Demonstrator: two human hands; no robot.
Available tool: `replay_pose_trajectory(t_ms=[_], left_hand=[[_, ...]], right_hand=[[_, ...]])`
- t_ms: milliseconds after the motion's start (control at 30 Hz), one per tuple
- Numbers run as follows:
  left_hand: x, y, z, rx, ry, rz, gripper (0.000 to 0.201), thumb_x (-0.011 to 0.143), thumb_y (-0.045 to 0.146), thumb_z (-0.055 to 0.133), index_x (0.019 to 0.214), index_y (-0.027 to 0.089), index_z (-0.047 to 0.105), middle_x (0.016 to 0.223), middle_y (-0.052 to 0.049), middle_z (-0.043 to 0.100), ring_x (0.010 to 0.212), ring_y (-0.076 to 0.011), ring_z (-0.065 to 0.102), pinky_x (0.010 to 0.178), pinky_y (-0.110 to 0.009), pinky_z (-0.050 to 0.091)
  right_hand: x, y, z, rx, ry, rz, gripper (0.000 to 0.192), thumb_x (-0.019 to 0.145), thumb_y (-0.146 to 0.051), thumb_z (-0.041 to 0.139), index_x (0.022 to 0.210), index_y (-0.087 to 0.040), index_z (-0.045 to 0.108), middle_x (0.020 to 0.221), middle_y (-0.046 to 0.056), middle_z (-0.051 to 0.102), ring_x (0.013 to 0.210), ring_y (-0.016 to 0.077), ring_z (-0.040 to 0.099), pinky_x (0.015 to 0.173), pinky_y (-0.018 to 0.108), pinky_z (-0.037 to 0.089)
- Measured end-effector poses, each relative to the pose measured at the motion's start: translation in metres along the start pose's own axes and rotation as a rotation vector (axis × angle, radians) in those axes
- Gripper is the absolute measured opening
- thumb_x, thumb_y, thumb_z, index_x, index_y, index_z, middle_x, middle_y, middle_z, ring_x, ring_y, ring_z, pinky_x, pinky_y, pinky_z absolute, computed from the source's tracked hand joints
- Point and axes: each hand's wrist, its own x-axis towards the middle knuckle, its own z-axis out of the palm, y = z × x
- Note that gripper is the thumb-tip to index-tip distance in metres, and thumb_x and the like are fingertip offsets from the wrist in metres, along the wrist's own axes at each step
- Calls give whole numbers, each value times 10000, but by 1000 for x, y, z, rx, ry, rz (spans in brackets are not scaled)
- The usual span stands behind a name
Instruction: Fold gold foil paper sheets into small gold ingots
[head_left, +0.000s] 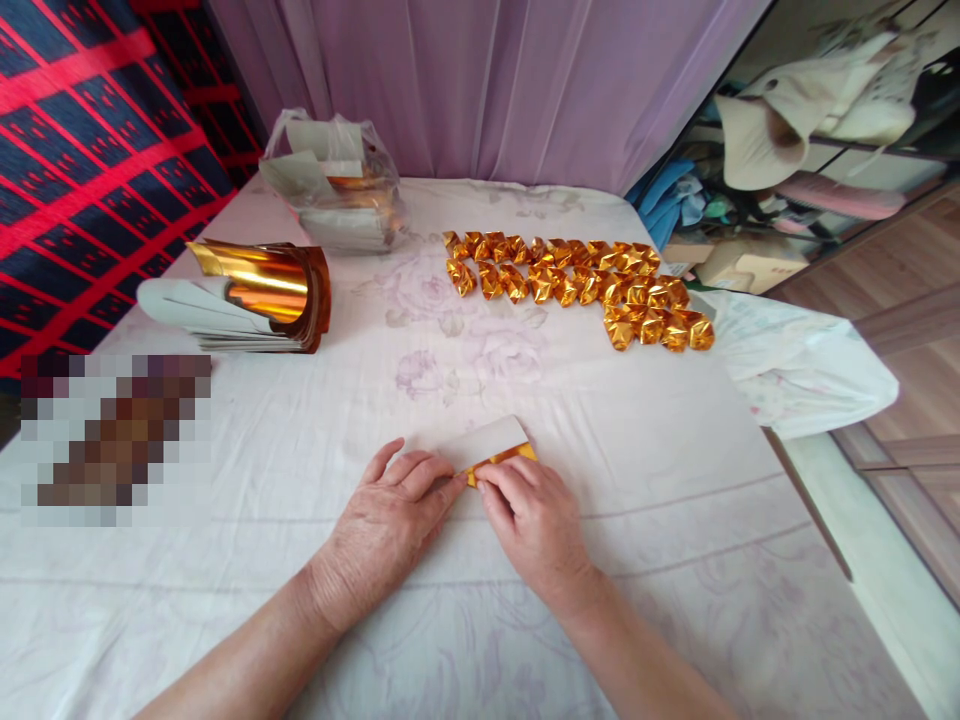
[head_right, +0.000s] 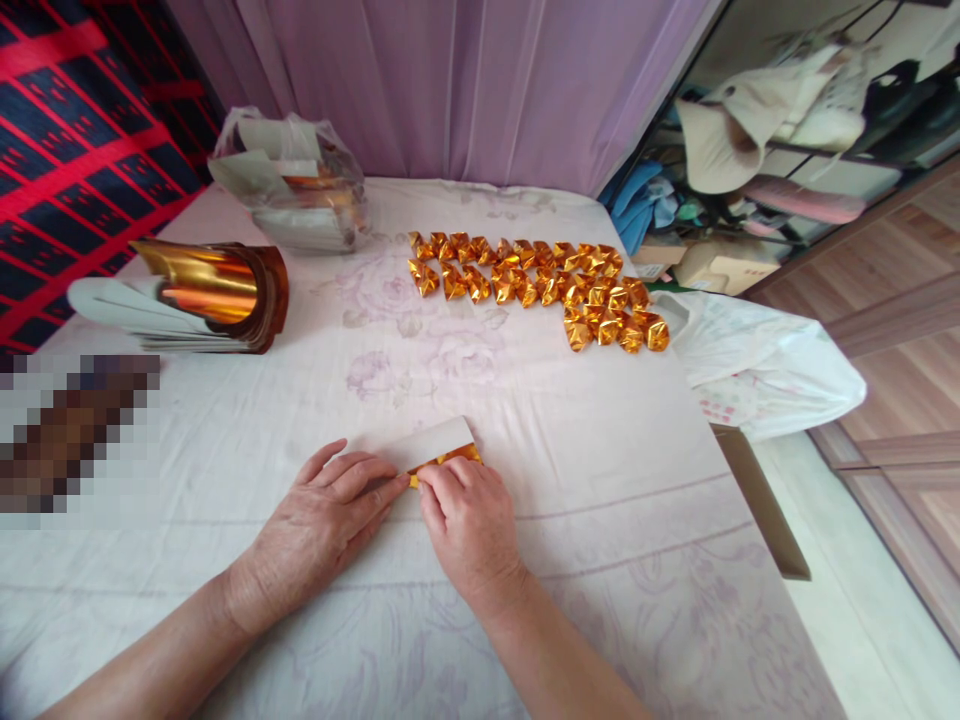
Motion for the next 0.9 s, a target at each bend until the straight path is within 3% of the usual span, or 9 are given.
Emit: replay_pose_trajectory(t_ms=[567, 900], left_hand=[[2, 1, -1, -8, 3, -22, 276, 932, 197, 542, 1181, 261, 642, 1061, -29, 675, 1028, -214, 599, 1066, -520, 385], [3, 1, -1, -8, -25, -26, 284, 921, 195, 563, 1185, 268, 639, 1058, -25, 673, 1020, -218, 597, 1061, -524, 381]], right_hand=[[1, 0, 0, -5, -36, 15, 161, 946, -210, 508, 881, -226, 655, 797, 22, 645, 758, 165, 607, 677, 298, 413], [2, -1, -2, -1, -45, 41, 158, 928, -168, 516, 786, -215, 568, 785, 13, 614, 742, 167, 588, 649, 292, 387]])
